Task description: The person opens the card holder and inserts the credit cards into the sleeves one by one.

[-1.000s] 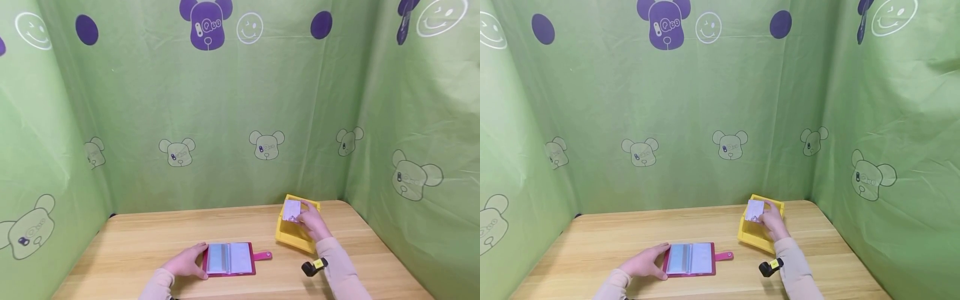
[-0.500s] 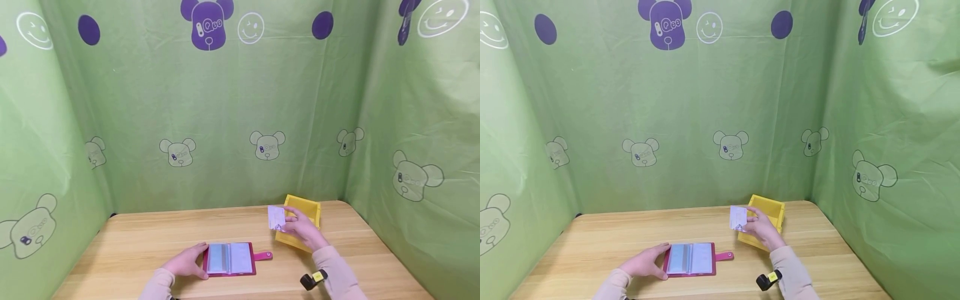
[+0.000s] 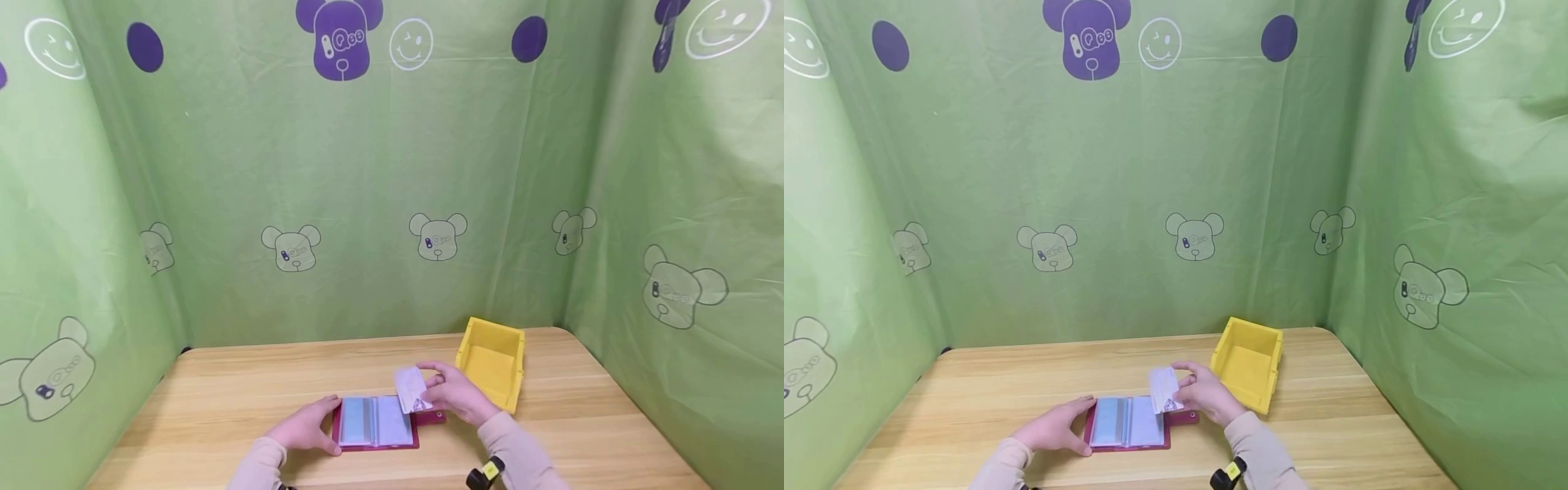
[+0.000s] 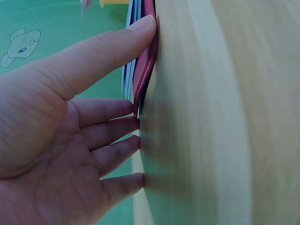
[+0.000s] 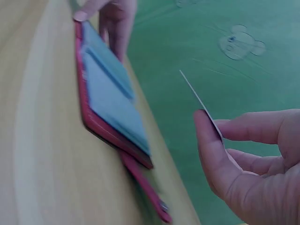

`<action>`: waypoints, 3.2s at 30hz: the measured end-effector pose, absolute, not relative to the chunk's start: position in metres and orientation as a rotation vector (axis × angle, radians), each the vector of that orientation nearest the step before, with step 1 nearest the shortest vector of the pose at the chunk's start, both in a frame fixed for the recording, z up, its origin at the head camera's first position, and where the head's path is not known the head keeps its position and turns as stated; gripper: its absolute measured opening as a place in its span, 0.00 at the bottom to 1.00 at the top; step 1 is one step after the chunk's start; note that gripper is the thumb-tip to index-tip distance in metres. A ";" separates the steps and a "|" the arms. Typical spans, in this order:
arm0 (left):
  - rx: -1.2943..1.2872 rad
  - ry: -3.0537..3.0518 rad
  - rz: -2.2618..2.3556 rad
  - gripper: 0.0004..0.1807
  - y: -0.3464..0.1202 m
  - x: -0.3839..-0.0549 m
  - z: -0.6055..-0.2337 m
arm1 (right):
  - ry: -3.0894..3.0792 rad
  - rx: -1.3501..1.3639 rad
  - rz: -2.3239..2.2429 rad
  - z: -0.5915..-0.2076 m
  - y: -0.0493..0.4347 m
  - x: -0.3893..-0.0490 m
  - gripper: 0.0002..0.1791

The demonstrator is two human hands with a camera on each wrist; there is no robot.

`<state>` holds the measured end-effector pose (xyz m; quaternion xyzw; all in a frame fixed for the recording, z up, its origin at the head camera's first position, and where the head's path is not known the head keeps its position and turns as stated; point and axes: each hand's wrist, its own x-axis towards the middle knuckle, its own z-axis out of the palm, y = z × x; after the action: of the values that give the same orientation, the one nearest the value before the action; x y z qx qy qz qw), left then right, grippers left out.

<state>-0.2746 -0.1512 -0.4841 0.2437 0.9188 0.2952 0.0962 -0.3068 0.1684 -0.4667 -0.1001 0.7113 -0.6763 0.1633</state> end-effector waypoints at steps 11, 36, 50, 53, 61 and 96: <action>0.713 2.721 0.874 0.53 -0.151 -0.274 -0.482 | 2.015 -0.299 -1.798 -0.481 0.136 -0.305 0.39; 0.708 2.715 0.868 0.52 -0.150 -0.272 -0.481 | 2.197 -0.249 -1.683 -0.493 0.107 -0.304 0.38; 0.710 2.721 0.852 0.52 -0.150 -0.274 -0.482 | 2.242 -0.242 -1.697 -0.492 0.087 -0.297 0.40; 0.706 2.725 0.840 0.52 -0.151 -0.275 -0.484 | 2.254 -0.233 -1.697 -0.491 0.084 -0.296 0.39; 0.717 2.723 0.839 0.52 -0.152 -0.276 -0.485 | 2.310 -0.251 -1.651 -0.487 0.079 -0.291 0.41; 0.735 2.728 0.837 0.53 -0.154 -0.278 -0.487 | 2.305 -0.331 -1.641 -0.474 0.073 -0.279 0.33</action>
<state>-0.2784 -0.1536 -0.4873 0.2483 0.9214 0.2826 0.0971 -0.2788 0.0726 -0.4740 -0.1150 0.8004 -0.5699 0.1460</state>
